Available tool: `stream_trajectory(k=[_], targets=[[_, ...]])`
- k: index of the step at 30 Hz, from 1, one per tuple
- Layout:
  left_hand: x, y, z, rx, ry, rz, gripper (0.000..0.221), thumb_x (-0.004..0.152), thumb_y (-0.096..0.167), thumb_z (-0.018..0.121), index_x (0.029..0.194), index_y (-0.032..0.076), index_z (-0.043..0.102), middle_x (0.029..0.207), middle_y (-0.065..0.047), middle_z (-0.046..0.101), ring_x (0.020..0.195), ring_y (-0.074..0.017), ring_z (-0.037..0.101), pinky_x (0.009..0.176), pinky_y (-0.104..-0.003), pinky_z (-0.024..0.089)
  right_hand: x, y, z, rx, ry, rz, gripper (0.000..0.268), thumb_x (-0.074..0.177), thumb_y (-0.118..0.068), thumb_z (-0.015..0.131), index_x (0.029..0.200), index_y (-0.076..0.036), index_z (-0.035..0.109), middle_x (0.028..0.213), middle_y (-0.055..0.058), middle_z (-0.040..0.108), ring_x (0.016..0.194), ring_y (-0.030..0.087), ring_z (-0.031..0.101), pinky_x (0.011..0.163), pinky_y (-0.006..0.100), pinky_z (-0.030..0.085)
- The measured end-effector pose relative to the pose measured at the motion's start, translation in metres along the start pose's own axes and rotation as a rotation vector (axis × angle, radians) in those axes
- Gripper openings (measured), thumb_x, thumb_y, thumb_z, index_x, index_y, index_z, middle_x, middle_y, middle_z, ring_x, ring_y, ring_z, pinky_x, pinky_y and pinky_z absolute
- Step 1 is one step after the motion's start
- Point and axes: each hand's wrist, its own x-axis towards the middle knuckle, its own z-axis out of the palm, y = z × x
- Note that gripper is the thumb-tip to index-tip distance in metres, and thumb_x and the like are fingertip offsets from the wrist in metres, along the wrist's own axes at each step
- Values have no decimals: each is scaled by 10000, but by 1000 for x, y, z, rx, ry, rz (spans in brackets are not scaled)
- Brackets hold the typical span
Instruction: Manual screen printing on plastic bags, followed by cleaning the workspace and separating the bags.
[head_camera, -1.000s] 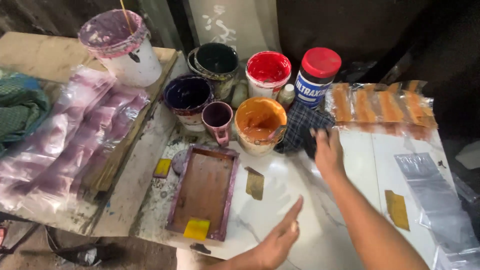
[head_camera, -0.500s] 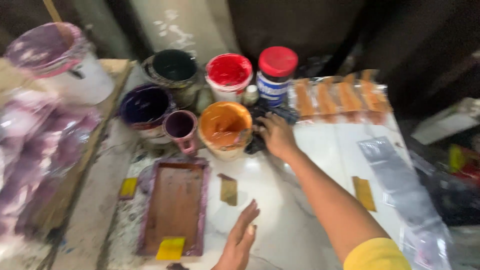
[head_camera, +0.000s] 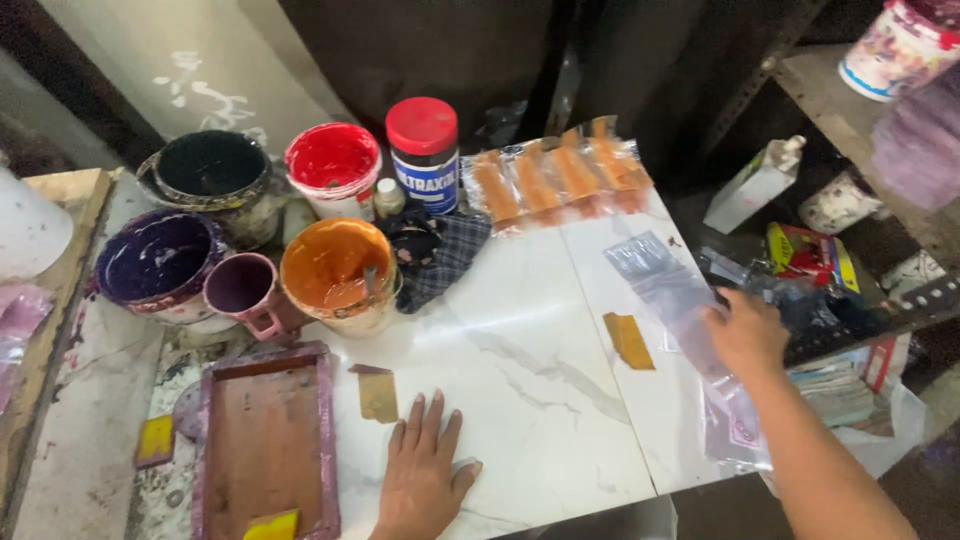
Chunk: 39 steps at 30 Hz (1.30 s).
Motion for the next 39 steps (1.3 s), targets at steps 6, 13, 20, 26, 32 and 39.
stream_trajectory(k=[6, 13, 20, 26, 32, 39], targets=[[1, 4, -6, 17, 13, -10, 651, 951, 496, 610, 1440, 76, 523, 1646, -195, 314, 1512, -444, 256, 1123, -610, 317, -27, 14, -19, -28, -271, 278, 739, 946, -643, 441, 1530, -193, 499, 1524, 187, 519, 1401, 408, 464, 1076, 618, 393], [-1, 3, -4, 25, 12, -14, 653, 942, 500, 613, 1439, 87, 518, 1647, -181, 319, 1528, -423, 241, 1138, -600, 307, -33, 15, -3, 51, -154, 209, 517, 991, -515, 569, 1292, -104, 663, 1320, 200, 634, 1220, 386, 595, 957, 563, 476], [-2, 2, -4, 10, -23, -28, 658, 951, 495, 605, 1461, 93, 496, 1662, -171, 289, 1543, -407, 206, 1159, -590, 279, -47, 8, -2, 184, -92, 227, 438, 981, -410, 639, 1292, -102, 648, 1316, 168, 590, 1218, 361, 549, 964, 513, 469], [-1, 2, -2, 16, -2, -24, 653, 948, 500, 606, 1451, 97, 507, 1654, -170, 309, 1539, -410, 223, 1150, -591, 298, -59, 0, -11, 136, -105, 221, 533, 983, -457, 589, 1386, -109, 605, 1360, 184, 558, 1262, 365, 515, 982, 512, 481], [-2, 1, 2, 28, 3, -26, 659, 952, 514, 595, 1459, 104, 503, 1660, -157, 303, 1543, -399, 219, 1157, -586, 289, -63, 9, 4, 38, 18, 133, 486, 967, -539, 588, 1236, -156, 718, 1250, 183, 589, 1156, 375, 553, 978, 499, 460], [-2, 2, -1, 26, 23, -12, 647, 953, 508, 598, 1442, 91, 520, 1644, -177, 331, 1532, -420, 248, 1138, -603, 318, -74, -5, -24, 148, -102, 190, 548, 1020, -545, 482, 1395, -189, 662, 1358, 169, 542, 1251, 352, 502, 1043, 522, 428]])
